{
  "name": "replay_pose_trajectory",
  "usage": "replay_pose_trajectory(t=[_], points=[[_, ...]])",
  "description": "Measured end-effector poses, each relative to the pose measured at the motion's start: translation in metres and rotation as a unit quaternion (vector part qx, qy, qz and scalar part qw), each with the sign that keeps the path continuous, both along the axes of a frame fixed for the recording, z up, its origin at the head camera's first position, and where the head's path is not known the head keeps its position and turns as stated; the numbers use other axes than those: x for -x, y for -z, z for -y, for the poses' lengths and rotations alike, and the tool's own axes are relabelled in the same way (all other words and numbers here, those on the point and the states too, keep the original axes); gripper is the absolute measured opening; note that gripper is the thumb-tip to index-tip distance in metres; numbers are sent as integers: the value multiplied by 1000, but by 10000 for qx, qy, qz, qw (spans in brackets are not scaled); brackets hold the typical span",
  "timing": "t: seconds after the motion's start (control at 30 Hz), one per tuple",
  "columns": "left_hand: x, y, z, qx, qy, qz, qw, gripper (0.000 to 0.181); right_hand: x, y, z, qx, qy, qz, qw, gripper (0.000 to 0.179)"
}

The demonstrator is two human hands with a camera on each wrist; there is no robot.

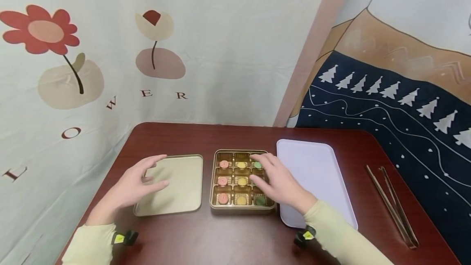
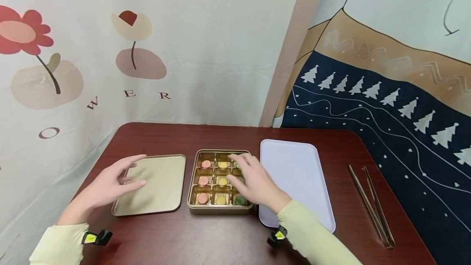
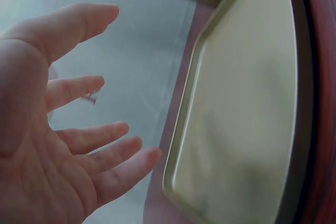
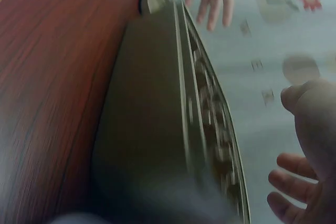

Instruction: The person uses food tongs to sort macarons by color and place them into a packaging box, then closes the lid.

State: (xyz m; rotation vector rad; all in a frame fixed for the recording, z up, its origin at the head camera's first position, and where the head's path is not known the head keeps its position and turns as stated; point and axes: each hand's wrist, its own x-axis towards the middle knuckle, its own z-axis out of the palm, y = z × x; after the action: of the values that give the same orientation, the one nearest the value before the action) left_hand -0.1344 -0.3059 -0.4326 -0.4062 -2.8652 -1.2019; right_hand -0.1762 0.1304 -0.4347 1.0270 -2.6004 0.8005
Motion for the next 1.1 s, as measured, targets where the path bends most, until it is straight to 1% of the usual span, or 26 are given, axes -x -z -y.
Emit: replay_pose_trajectory(t=[0.17,0.3,0.4,0.47,0.63,0.8,0.87,1.0,1.1], points=[[-8,0,24,557,-200,-195,9981,75,-4,-2,49,-98,-117,125,9998,61],[-12,2,38,804,-318,-84,9962,75,-7,-1,80,-119,-306,243,9992,60],[-14,6,45,977,-353,-29,9946,75,-10,-1,96,-178,-415,358,9983,61],[-15,8,48,1149,-365,-49,9927,76,-11,-1,104,-183,-474,386,9980,61],[-17,17,52,1529,-318,-138,9876,73,-14,-1,117,-161,-627,288,9975,60],[-13,26,51,1688,-317,30,9851,73,-16,0,122,-230,-682,285,9970,60],[-10,29,51,1790,-350,30,9832,71,-17,1,123,-260,-650,348,9969,59],[-5,37,49,1974,-352,-109,9796,61,-19,2,124,-281,-632,496,9964,60],[-2,41,45,1948,-317,-129,9802,51,-21,4,124,-247,-675,546,9959,61]])
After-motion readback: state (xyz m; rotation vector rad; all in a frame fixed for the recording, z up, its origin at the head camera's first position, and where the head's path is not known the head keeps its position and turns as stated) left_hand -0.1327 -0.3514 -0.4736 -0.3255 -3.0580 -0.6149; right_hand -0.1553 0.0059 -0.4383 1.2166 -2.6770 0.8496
